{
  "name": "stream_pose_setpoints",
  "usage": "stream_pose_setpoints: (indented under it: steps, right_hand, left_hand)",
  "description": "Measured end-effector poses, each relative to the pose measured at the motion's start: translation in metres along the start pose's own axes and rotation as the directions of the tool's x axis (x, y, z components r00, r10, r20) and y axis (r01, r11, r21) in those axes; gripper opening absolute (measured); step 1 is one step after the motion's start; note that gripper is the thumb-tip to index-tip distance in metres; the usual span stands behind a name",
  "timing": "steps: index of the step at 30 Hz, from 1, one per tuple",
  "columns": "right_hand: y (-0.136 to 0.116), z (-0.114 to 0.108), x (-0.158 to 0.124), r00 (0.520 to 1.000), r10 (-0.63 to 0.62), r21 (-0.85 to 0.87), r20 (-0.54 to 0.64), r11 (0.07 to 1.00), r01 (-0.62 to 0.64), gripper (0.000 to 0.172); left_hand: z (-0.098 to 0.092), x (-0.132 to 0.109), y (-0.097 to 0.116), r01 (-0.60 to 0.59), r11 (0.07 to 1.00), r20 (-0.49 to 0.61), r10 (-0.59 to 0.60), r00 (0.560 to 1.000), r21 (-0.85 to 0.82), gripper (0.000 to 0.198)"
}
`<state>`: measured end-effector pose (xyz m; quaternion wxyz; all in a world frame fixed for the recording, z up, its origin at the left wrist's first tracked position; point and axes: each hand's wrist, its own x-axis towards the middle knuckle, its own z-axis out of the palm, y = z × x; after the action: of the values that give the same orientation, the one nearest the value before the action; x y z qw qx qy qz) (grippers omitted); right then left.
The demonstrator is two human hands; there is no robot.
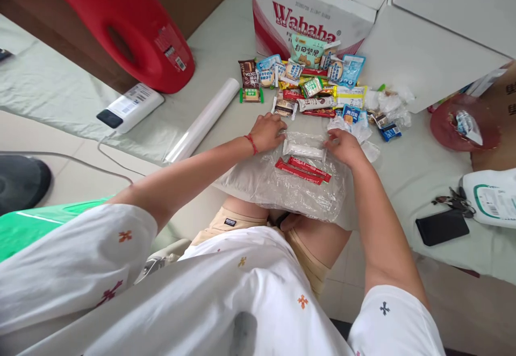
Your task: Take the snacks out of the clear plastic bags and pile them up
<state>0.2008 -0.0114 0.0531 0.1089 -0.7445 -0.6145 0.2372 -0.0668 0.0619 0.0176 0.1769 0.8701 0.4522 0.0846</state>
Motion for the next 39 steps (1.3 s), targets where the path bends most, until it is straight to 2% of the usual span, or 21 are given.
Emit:
stream_pose_setpoints:
  steps: [2, 4, 7, 9, 11, 14, 17, 21, 25, 31, 35, 39]
  right_hand:
    - [0.001, 0.002, 0.007, 0.997, -0.014, -0.041, 0.070, 0.999, 0.017, 0.046]
    - [-0.001, 0.001, 0.009, 0.993, -0.028, -0.070, 0.116, 0.997, 0.036, 0.032]
    - [-0.004, -0.005, -0.002, 0.991, -0.130, -0.113, 0.029, 0.985, 0.133, 0.024]
    - [-0.004, -0.011, -0.021, 0.973, -0.221, -0.142, -0.064, 0.967, 0.211, 0.024]
    - [-0.001, -0.013, -0.046, 0.950, -0.289, -0.166, -0.116, 0.949, 0.269, 0.025]
    - [0.004, -0.005, -0.087, 0.929, -0.350, -0.217, -0.117, 0.922, 0.320, 0.027]
    - [0.009, 0.014, -0.119, 0.924, -0.380, -0.292, -0.049, 0.890, 0.351, 0.034]
    - [0.018, 0.039, -0.141, 0.928, -0.372, -0.382, 0.009, 0.857, 0.347, 0.039]
    - [0.028, 0.051, -0.153, 0.932, -0.361, -0.389, -0.027, 0.863, 0.323, 0.045]
    - [0.037, 0.069, -0.173, 0.939, -0.327, -0.268, -0.110, 0.919, 0.289, 0.043]
    - [0.038, 0.076, -0.179, 0.935, -0.314, -0.215, -0.163, 0.937, 0.277, 0.043]
    - [0.037, 0.080, -0.178, 0.935, -0.311, -0.176, -0.172, 0.943, 0.281, 0.044]
  left_hand:
    - [0.001, 0.000, -0.001, 0.001, 1.000, 0.009, -0.001, 1.000, 0.012, 0.027]
    - [-0.002, -0.003, 0.000, 0.008, 1.000, 0.017, -0.009, 1.000, 0.014, 0.023]
    - [-0.014, -0.013, 0.002, -0.050, 0.999, 0.010, 0.050, 0.999, -0.005, 0.026]
    - [-0.025, -0.025, 0.003, -0.152, 0.988, -0.015, 0.152, 0.988, 0.002, 0.028]
    - [-0.035, -0.041, 0.005, -0.281, 0.958, -0.042, 0.283, 0.958, 0.050, 0.030]
    - [-0.038, -0.068, 0.007, -0.441, 0.885, -0.031, 0.450, 0.893, 0.147, 0.035]
    - [-0.028, -0.091, 0.006, -0.547, 0.819, 0.042, 0.549, 0.835, 0.170, 0.036]
    - [-0.007, -0.113, 0.001, -0.626, 0.775, 0.074, 0.621, 0.780, 0.090, 0.032]
    - [0.005, -0.126, 0.000, -0.612, 0.788, 0.101, 0.604, 0.790, 0.073, 0.024]
    - [0.005, -0.132, 0.006, -0.450, 0.893, 0.055, 0.450, 0.891, -0.001, 0.038]
    - [-0.005, -0.139, 0.011, -0.452, 0.892, -0.006, 0.452, 0.892, 0.030, 0.035]
    - [-0.024, -0.142, 0.020, -0.427, 0.902, -0.181, 0.432, 0.884, 0.066, 0.033]
